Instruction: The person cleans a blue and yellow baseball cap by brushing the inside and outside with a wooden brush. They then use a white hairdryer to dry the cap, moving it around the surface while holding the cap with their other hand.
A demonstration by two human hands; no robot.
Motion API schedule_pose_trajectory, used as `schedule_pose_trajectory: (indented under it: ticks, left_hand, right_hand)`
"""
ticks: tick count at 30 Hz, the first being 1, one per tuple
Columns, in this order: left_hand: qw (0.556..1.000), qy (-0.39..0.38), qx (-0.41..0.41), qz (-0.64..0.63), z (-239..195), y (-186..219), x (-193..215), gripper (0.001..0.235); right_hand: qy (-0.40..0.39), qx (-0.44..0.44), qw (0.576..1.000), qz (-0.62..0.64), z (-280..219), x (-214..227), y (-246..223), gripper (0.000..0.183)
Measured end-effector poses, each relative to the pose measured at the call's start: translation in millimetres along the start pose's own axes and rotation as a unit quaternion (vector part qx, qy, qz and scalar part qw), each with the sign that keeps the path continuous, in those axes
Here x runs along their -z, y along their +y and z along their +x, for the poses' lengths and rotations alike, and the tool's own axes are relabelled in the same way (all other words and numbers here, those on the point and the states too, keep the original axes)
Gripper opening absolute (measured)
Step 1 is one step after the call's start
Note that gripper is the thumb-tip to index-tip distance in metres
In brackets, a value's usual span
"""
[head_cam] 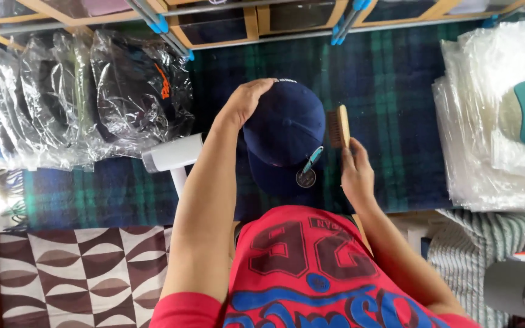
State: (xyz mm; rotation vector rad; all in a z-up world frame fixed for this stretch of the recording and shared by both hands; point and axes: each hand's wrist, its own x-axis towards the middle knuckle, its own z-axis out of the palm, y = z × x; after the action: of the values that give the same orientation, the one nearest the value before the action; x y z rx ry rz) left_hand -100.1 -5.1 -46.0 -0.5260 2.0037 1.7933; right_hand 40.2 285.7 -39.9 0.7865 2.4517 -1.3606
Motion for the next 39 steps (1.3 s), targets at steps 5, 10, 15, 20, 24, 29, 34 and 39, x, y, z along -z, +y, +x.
schedule_pose_trajectory:
  ticks: [5,10,15,20,24,29,34,39]
  left_hand:
    - [0.999,-0.023,-0.029,-0.029,9,-4,-2,0.048]
    - [0.997,-0.005,-0.055,-0.057,40,-25,3,0.054]
    - [0.999,-0.02,0.009,-0.048,20,-9,1,0.059]
    - [0.998,-0.027,0.055,-0.034,-3,13,9,0.062]
    - [0.996,-0.025,0.086,-0.03,-8,21,5,0.077]
    - [0.998,-0.05,0.029,0.015,-22,30,10,0.068]
    - [0.999,-0.022,0.045,0.011,-15,25,2,0.07]
    - [0.776,0.4,-0.41,0.264,-74,35,-8,0.026]
  right_hand:
    - [0.028,0.501,0.86,-0.092,-39,-9,-37,0.029]
    - [0.063,0.454,0.887,-0.056,23,-11,3,0.026]
    - [-0.011,0.17,0.984,-0.051,16,2,23,0.039]
    - [-0.038,0.005,0.99,0.139,36,-46,78,0.033]
    - [-0.007,0.118,0.993,-0.03,-3,3,-4,0.032]
    - [-0.048,0.266,0.949,-0.161,44,0,-45,0.028]
    - [-0.074,0.357,0.812,-0.455,133,-10,34,0.031]
    - [-0.004,0.21,0.973,0.094,-5,2,-84,0.028]
